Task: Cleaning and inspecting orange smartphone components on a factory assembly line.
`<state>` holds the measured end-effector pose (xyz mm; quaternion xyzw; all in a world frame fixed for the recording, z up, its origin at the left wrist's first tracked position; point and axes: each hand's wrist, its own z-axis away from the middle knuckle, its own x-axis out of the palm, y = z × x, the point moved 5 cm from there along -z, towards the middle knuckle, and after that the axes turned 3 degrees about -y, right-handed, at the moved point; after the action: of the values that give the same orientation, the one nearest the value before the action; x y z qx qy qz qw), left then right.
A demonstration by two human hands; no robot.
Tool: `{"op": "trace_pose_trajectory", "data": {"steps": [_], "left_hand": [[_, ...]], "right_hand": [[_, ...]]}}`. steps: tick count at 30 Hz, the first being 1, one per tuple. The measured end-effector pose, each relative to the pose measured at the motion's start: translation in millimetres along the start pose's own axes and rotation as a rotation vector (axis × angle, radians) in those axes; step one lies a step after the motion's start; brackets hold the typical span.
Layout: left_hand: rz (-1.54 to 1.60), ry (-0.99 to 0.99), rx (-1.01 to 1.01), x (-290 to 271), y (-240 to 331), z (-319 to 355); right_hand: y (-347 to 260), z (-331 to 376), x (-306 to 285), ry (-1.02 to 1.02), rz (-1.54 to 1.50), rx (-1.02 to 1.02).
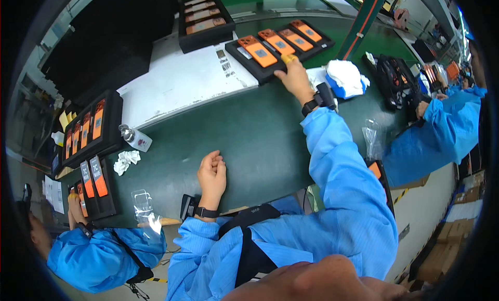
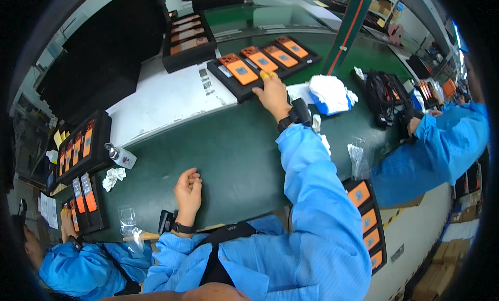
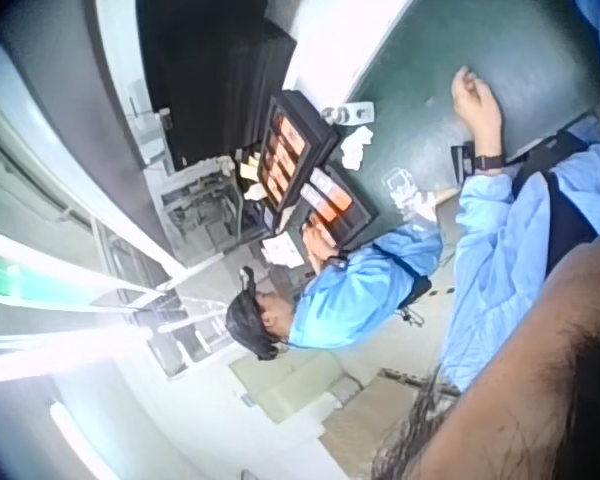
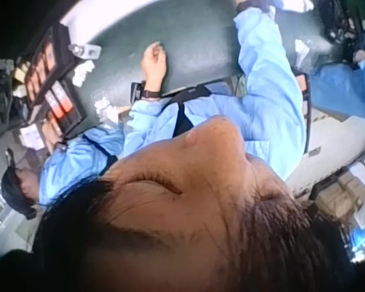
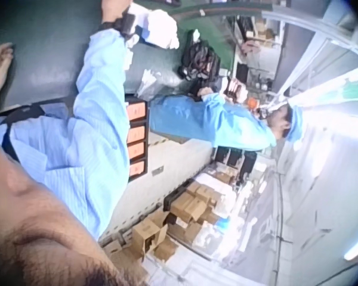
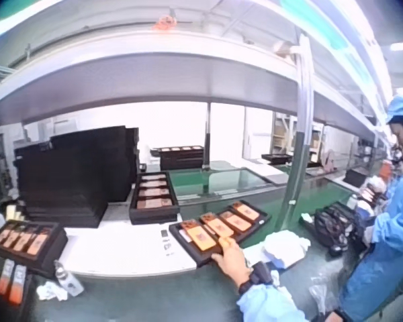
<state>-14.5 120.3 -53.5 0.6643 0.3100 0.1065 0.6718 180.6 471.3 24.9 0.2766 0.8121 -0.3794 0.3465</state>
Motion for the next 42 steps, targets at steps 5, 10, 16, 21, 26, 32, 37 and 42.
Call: {"op": "trace_pose_trajectory", "data": {"steps": [5,10,16,21,26,32,37,42], "left_hand": [[-0.008,-0.001,0.052,-1,-1,0],[-0.040,-0.011,0.000,0,11,-5],[-0.028,-0.021,0.022,-1,5,-3],[0.052,-0.013,0.034,-5,1,5],[0.295,-0.078,-0.034,3,-4,18],[0.182,-0.367,0.212,52,75,47],[0.468,-0.275,0.002,57,67,57],[0.638,-0.323,-0.208,30,42,58]], "right_hand": [[14,54,-95,0.026,-0.077,0.247],[108,175,-144,0.037,0.183,0.514],[104,215,-140,0.041,0.222,0.682],[101,202,-111,-0.027,0.106,0.611],[32,209,-85,-0.231,-0.903,0.669],[-71,216,-42,-0.610,-1.321,0.665],[-120,219,-19,-0.742,-1.416,0.665],[-135,228,-22,-0.646,-1.480,0.589]]}}
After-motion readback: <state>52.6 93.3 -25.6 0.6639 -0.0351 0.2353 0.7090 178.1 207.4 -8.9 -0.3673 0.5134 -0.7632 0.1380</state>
